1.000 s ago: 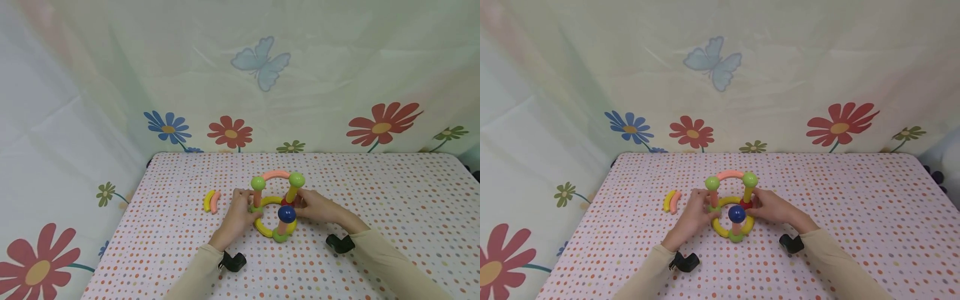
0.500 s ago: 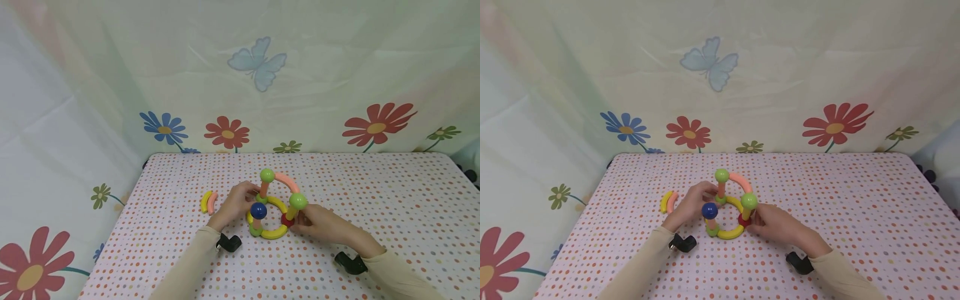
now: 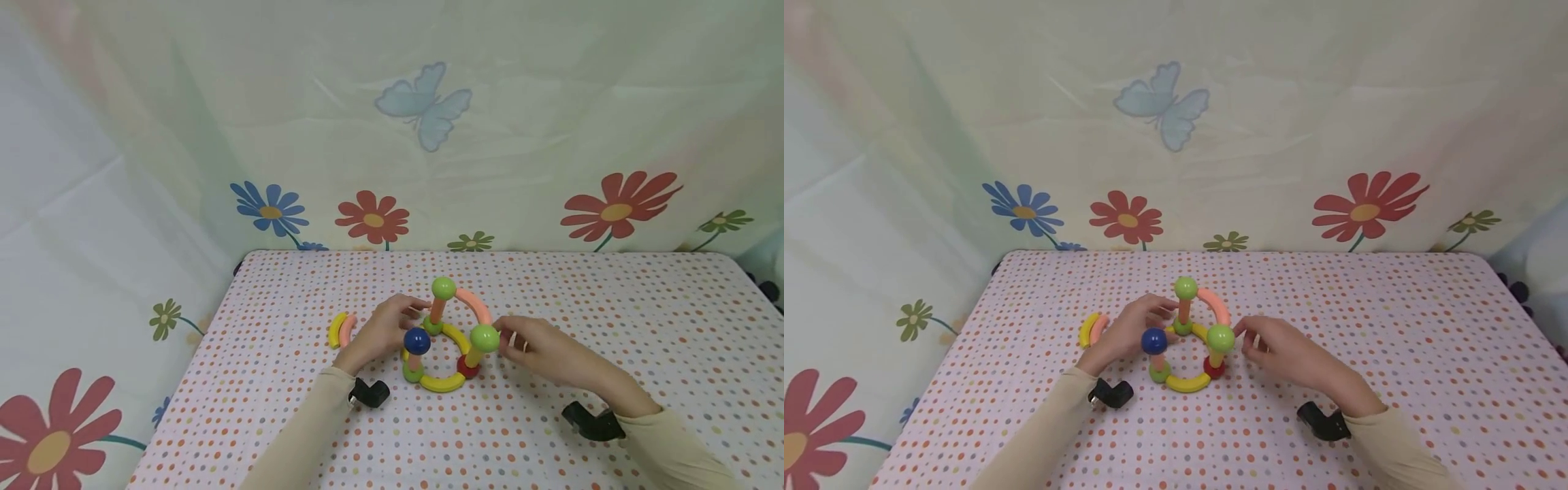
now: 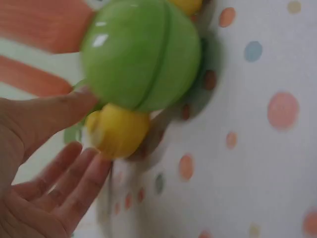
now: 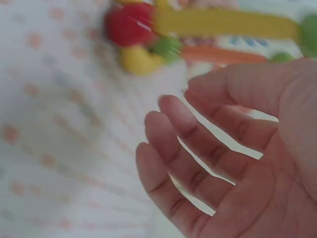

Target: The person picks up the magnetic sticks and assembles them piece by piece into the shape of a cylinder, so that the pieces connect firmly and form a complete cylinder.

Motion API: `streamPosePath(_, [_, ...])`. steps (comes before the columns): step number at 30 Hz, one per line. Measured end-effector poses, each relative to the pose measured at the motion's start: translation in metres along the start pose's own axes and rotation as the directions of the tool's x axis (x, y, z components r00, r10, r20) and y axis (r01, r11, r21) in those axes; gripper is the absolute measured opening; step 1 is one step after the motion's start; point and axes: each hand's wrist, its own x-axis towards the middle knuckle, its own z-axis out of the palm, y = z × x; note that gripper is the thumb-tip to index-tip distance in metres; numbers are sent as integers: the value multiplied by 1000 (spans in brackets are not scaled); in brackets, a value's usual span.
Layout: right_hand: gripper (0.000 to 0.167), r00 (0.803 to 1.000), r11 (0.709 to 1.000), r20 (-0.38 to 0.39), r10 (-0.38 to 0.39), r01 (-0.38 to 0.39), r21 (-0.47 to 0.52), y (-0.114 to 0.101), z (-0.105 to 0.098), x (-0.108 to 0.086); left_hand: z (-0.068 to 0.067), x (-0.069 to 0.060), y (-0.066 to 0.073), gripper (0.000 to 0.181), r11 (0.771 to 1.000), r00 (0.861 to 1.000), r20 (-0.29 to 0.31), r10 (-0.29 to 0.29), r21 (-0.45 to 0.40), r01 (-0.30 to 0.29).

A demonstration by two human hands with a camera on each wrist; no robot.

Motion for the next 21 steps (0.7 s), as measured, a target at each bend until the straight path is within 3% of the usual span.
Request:
streamPosePath(3, [20, 995, 1000, -99, 1, -4, -27, -8, -23, 4, -9, -12, 3, 55, 999, 1000, -28, -1, 47, 2])
streamPosePath(6, [21, 982, 999, -186, -28, 23, -30, -18, -42, 9, -19, -23, 7, 49, 988, 997, -70, 15, 155, -4])
streamPosePath(8, [24, 974, 998, -217, -63, 58, -30, -25, -50, 14, -26, -28, 9, 45, 973, 992, -122, 5, 231, 23])
streamPosePath(14, [37, 971, 986, -172, -167, 166, -17, -41, -44, 33, -34, -39, 7, 37, 899, 950, -303, -73, 393, 195])
streamPosePath(21, [39, 972, 981, -134, -191, 193, 2, -52, -30, 52, -35, -45, 0, 36, 853, 921, -362, -141, 428, 299])
